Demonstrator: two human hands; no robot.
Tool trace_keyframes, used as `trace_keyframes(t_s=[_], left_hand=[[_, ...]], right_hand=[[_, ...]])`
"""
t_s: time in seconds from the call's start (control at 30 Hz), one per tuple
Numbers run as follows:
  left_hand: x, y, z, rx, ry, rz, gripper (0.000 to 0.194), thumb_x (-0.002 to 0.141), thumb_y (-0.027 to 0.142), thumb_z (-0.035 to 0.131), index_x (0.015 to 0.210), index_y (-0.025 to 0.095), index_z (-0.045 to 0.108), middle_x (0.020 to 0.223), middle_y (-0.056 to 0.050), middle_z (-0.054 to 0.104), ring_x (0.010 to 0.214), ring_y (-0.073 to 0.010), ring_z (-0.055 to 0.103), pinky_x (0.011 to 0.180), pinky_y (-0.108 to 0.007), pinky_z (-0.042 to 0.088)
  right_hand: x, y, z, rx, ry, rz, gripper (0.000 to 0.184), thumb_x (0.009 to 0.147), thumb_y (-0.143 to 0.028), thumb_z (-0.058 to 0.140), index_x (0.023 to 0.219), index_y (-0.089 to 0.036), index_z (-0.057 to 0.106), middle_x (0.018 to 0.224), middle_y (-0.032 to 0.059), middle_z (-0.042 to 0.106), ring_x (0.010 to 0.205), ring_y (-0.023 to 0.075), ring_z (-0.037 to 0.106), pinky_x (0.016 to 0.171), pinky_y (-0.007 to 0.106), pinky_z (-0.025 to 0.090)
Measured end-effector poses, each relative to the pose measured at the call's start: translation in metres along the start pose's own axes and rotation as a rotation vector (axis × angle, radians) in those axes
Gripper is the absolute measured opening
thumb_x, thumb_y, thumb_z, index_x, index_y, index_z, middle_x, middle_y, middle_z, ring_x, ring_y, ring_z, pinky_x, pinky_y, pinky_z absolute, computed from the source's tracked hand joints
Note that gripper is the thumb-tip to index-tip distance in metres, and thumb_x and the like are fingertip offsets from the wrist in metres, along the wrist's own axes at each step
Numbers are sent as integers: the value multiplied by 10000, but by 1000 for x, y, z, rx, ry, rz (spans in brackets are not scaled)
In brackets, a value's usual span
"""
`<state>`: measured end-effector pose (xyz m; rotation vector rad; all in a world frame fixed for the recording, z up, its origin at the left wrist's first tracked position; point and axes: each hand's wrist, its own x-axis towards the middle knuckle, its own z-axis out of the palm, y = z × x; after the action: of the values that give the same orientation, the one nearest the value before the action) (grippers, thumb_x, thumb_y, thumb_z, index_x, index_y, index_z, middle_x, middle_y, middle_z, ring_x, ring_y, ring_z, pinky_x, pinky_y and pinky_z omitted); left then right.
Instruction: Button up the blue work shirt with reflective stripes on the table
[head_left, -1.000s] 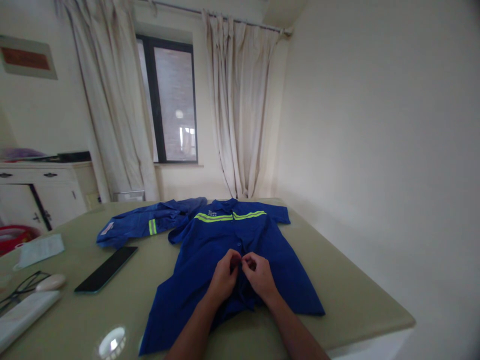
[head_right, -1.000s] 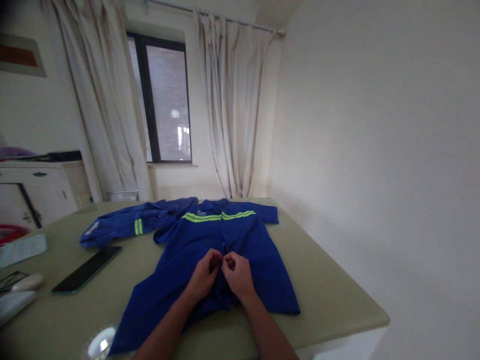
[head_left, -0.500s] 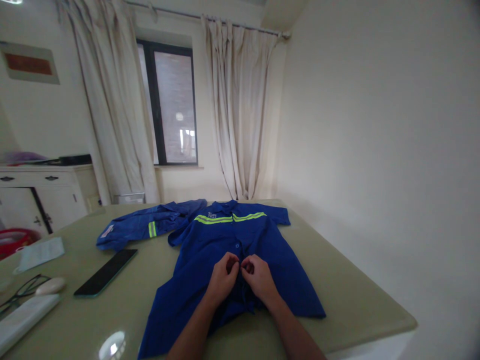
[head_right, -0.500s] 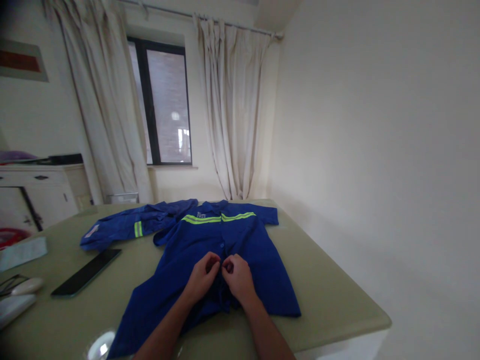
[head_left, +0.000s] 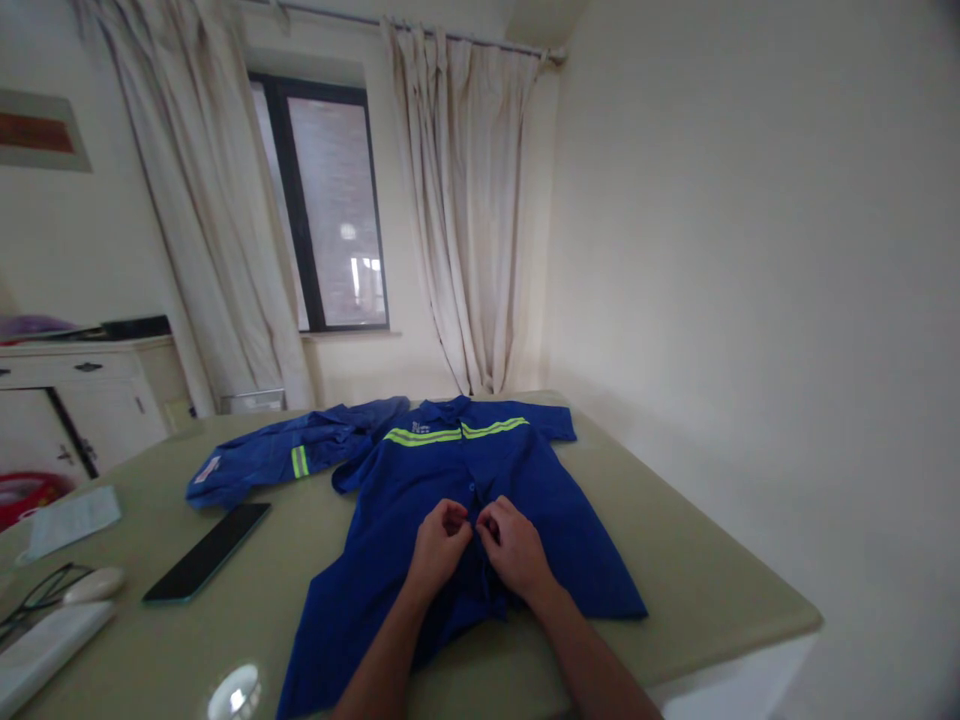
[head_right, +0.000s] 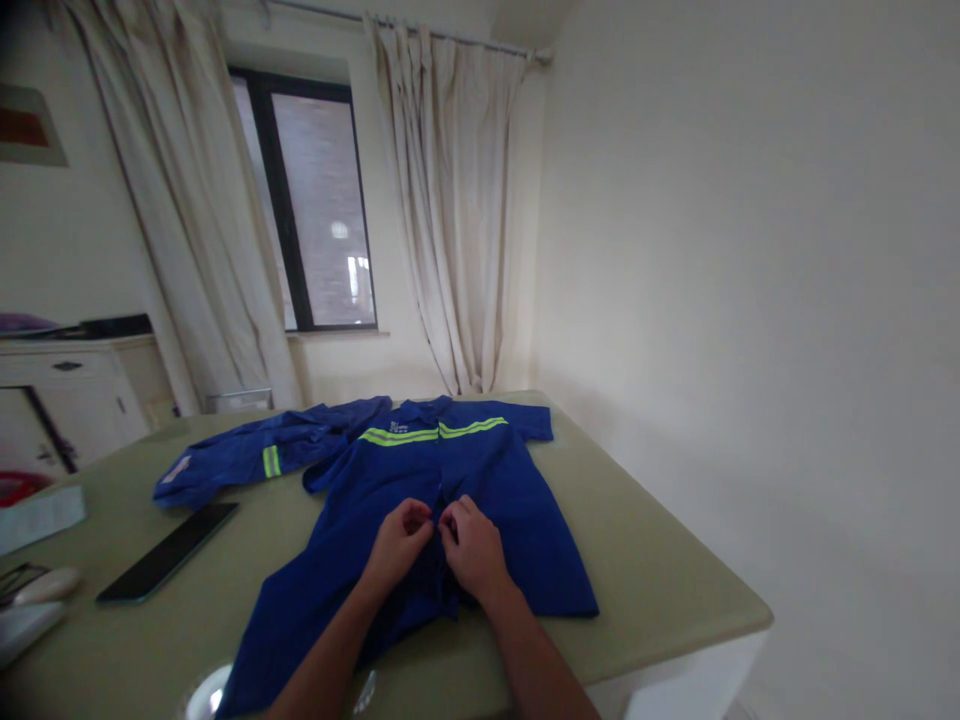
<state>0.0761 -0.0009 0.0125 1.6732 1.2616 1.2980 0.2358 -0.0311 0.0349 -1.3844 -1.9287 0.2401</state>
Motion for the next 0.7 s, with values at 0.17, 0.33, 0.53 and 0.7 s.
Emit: trace_keyframes(t_s=[0.17, 0.33, 0.53, 0.7], left_hand=[[-4, 7, -1, 40, -45, 11, 182, 801, 349, 610, 909, 204, 633, 803, -22, 716, 746, -193, 690, 700, -287, 506], [-6, 5, 1, 75, -122, 48, 139, 812, 266, 575, 926, 206, 626, 805, -16, 710, 739, -184, 675, 692, -287, 491], [-8, -1, 6, 336, -84, 99, 155, 816, 128, 526, 845, 203, 658, 834, -32, 697, 797, -193, 632, 754, -304, 444], [-7, -5, 4, 408, -89, 151, 210, 861, 154, 498, 861, 201, 703, 896, -64, 695, 878, -226, 620, 844, -352, 438]], right_hand=[[-1, 2, 2, 10, -7, 30, 96, 909, -195, 536, 904, -227, 627, 896, 4, 596, 755, 137, 571, 668, 232, 375], [0, 1, 0, -58, -95, 80, 76, 875, -207, 584, 866, -226, 657, 857, 8, 615, 745, 147, 581, 636, 239, 354], [0, -1, 4, -186, -153, 88, 80, 868, -248, 614, 844, -250, 691, 857, 7, 627, 711, 143, 592, 579, 244, 309], [-1, 0, 8, -177, -84, 46, 114, 901, -210, 551, 857, -238, 652, 914, 9, 623, 717, 130, 591, 587, 232, 323]])
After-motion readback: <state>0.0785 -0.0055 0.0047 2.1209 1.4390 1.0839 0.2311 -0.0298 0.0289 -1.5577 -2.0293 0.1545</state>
